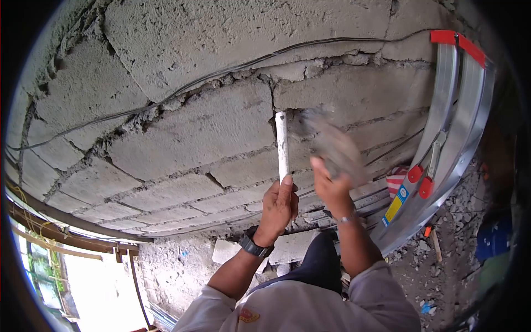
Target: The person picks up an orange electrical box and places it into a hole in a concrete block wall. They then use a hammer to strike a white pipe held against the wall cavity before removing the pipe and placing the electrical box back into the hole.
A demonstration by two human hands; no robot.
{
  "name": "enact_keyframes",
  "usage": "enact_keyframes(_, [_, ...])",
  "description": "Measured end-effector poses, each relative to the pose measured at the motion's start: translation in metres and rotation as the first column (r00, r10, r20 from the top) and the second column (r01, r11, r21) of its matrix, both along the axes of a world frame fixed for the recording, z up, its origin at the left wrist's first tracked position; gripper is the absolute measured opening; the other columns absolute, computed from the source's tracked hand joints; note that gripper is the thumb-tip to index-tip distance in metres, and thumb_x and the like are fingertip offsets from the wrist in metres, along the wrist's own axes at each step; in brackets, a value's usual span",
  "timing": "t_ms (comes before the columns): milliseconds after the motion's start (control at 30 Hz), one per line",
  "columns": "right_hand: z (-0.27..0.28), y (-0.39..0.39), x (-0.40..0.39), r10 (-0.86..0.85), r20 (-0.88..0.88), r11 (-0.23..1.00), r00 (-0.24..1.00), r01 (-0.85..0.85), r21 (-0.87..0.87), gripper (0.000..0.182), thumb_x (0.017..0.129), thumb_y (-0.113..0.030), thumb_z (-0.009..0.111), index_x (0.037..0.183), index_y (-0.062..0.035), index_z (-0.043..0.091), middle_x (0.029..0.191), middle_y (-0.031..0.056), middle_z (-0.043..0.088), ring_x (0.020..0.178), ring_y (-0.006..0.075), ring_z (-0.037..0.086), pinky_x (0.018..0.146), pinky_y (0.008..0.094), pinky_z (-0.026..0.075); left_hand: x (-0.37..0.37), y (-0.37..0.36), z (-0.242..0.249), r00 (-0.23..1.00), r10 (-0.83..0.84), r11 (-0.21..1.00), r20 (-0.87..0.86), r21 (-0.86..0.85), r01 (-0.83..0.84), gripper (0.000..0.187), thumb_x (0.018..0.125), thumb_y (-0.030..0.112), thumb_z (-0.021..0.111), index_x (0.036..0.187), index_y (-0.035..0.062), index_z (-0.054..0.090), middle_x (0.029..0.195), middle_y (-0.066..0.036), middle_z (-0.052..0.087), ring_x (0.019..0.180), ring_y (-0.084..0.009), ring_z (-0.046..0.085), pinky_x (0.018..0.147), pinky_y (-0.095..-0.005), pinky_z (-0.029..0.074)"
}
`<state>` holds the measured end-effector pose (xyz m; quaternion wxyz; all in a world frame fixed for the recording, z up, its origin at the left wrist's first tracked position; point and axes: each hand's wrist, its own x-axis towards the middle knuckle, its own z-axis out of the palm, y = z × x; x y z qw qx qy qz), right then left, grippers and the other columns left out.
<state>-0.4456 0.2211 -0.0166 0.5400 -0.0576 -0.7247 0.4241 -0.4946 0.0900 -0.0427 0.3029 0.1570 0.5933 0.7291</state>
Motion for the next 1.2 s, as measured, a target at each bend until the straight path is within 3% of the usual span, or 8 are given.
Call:
enact_keyframes(133, [0.038, 0.012, 0.011, -0.021, 0.588, 0.999, 0.809, -0.008, 0.047, 0.022, 0.08, -0.014, 0.07, 0.084, 0.0026, 0.057, 0.065, 0.0135, 0.059, 0.056, 0.0209, 0.059, 0.054, 0.0349, 0.046, -0.005, 0.0, 0.001, 0.999, -0.022, 0.998, 0.037, 0.061, 0.02, 0.04, 0.098, 0.042, 0.044, 0.079, 0.0062, 0.048, 0.052, -0.001, 0.043, 0.038, -0.0094, 0.039, 0.036, -0.0237, 0.032])
enact_keyframes(333, [0.088, -0.01, 0.04, 0.277, -0.287, 0.958, 0.917, -0.287, 0.009, 0.017, 0.079, -0.012, 0.068, 0.084, -0.0002, 0.057, 0.063, 0.0124, 0.058, 0.051, 0.0246, 0.054, 0.052, 0.0358, 0.044, -0.007, -0.005, 0.003, 0.998, -0.056, 0.998, 0.034, 0.038, 0.055, 0.044, 0.097, 0.047, 0.042, 0.079, 0.0076, 0.05, 0.055, -0.001, 0.044, 0.039, -0.0105, 0.041, 0.037, -0.0234, 0.035])
enact_keyframes(467, [0.001, 0.018, -0.01, -0.093, 0.529, 0.988, 0.843, 0.014, 0.151, 0.01, 0.08, -0.007, 0.066, 0.081, -0.0019, 0.058, 0.069, 0.0082, 0.058, 0.055, 0.0202, 0.053, 0.054, 0.0294, 0.043, -0.004, -0.011, -0.003, 0.999, -0.046, 0.999, 0.026, -0.001, 0.046, 0.045, 0.096, 0.048, 0.042, 0.079, 0.0076, 0.05, 0.056, -0.002, 0.045, 0.039, -0.0106, 0.041, 0.037, -0.0234, 0.035])
enact_keyframes(733, [0.074, -0.013, 0.038, 0.233, -0.148, 0.962, 0.961, -0.25, -0.112, 0.015, 0.08, -0.011, 0.066, 0.075, -0.0035, 0.054, 0.072, 0.0106, 0.06, 0.059, 0.0218, 0.058, 0.064, 0.0345, 0.048, -0.011, -0.009, -0.003, 0.993, -0.061, 0.995, 0.098, 0.088, 0.053, 0.039, 0.097, 0.042, 0.045, 0.082, 0.006, 0.05, 0.052, -0.003, 0.044, 0.038, -0.0108, 0.04, 0.036, -0.0238, 0.033])
enact_keyframes(867, [0.0, 0.003, 0.017, -0.135, 0.469, 0.976, 0.873, 0.037, 0.212, 0.016, 0.08, -0.014, 0.068, 0.083, -0.0021, 0.058, 0.072, 0.0155, 0.061, 0.062, 0.0323, 0.06, 0.059, 0.0355, 0.048, -0.016, -0.018, -0.015, 0.998, -0.041, 0.998, 0.051, 0.054, 0.039, 0.038, 0.097, 0.041, 0.046, 0.082, 0.0063, 0.05, 0.052, -0.001, 0.044, 0.038, -0.0105, 0.04, 0.036, -0.0242, 0.031])
enact_keyframes(1000, [0.001, 0.021, 0.044, -0.081, 0.46, 0.993, 0.884, 0.03, 0.118, 0.024, 0.077, -0.018, 0.072, 0.084, -0.0012, 0.057, 0.067, 0.0188, 0.058, 0.064, 0.0361, 0.061, 0.057, 0.0367, 0.047, -0.064, -0.031, -0.084, 0.947, -0.096, 0.995, -0.306, -0.052, 0.084, 0.036, 0.095, 0.039, 0.051, 0.084, 0.0051, 0.048, 0.051, -0.003, 0.048, 0.039, -0.0182, 0.047, 0.037, -0.0314, 0.033])
enact_keyframes(1067, [-0.005, 0.017, 0.057, -0.1, 0.339, 0.994, 0.935, 0.078, 0.081, 0.024, 0.078, -0.018, 0.072, 0.081, -0.0007, 0.056, 0.064, 0.0143, 0.058, 0.058, 0.0266, 0.06, 0.056, 0.0334, 0.046, -0.073, -0.036, -0.092, 0.575, -0.219, 0.889, -0.788, -0.405, -0.216, 0.033, 0.094, 0.035, 0.054, 0.087, 0.0034, 0.046, 0.053, -0.015, 0.053, 0.046, -0.0331, 0.056, 0.04, -0.0398, 0.039])
enact_keyframes(1200, [-0.067, 0.024, 0.091, 0.029, 0.446, 0.922, 0.895, 0.148, -0.357, 0.023, 0.082, -0.016, 0.069, 0.076, -0.002, 0.052, 0.058, 0.0017, 0.052, 0.051, 0.0095, 0.049, 0.049, 0.0265, 0.041, -0.084, -0.029, -0.1, 0.527, -0.314, 0.85, -0.79, -0.481, -0.215, 0.034, 0.093, 0.034, 0.056, 0.088, 0.002, 0.045, 0.057, -0.021, 0.054, 0.055, -0.0407, 0.059, 0.044, -0.0447, 0.042])
